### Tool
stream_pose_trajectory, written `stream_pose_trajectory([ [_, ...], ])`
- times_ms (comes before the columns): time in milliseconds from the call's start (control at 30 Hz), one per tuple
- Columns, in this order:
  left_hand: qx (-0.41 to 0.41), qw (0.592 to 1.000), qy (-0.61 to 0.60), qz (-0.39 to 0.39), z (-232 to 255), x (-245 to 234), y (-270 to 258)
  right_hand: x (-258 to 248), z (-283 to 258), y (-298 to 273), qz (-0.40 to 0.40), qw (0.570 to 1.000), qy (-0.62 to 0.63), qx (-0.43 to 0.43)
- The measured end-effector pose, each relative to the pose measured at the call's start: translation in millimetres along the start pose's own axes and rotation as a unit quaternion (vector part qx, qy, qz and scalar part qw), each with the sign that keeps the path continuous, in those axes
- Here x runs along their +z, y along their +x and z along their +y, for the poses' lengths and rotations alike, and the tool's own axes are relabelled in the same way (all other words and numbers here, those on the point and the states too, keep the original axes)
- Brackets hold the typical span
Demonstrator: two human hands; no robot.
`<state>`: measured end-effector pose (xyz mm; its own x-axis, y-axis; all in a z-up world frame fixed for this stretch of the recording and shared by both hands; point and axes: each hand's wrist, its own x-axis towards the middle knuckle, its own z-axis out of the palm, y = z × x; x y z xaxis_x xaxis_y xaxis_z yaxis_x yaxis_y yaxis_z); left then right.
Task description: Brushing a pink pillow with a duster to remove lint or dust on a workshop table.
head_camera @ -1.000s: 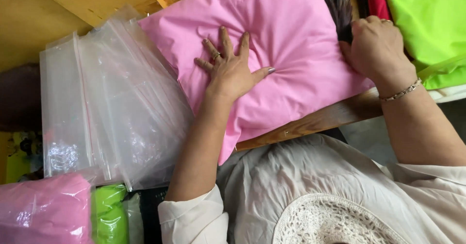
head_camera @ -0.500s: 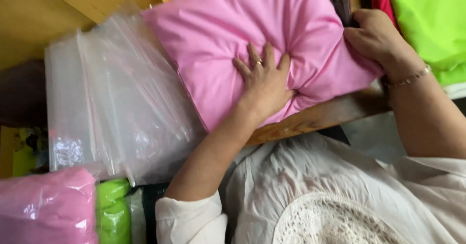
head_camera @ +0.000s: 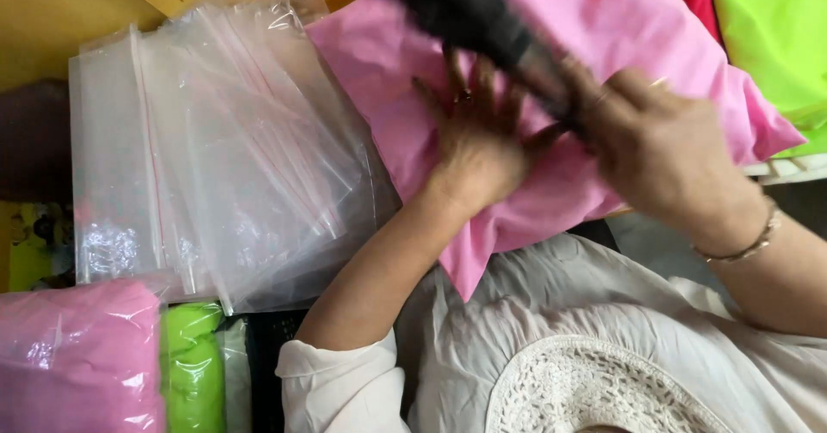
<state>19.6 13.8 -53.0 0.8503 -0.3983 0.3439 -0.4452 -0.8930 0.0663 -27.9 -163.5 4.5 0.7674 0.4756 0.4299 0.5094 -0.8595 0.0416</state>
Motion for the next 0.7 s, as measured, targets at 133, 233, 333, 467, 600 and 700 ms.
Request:
stream_pose_trajectory([
  [133, -0.065, 0.942, -0.036, -0.327, -11, -21, 7, 24, 15, 9, -0.315, 0.943, -0.005, 0.107],
  [233, -0.065, 0.977, -0.002, -0.202, -9, -13, -8, 40, 58, 0, -0.114, 0.981, -0.137, 0.079],
  [333, -0.057, 0.962, 0.007, -0.266, -10, -24, -3, 25, 66, 20, -0.196, 0.941, -0.084, 0.263],
  [467, -0.053, 0.990, 0.025, -0.128, -4, 0, -17, 8, 24, 10, -0.056, 0.985, -0.107, 0.122],
  [600, 0.101, 0.995, -0.005, 0.018, -14, 38, -15, 8, -21, 5, -0.224, 0.969, 0.013, 0.106],
  [700, -0.047, 0.994, 0.035, -0.096, -8, 8, -14, 37, 39, -6, -0.059, 0.982, -0.101, 0.148],
])
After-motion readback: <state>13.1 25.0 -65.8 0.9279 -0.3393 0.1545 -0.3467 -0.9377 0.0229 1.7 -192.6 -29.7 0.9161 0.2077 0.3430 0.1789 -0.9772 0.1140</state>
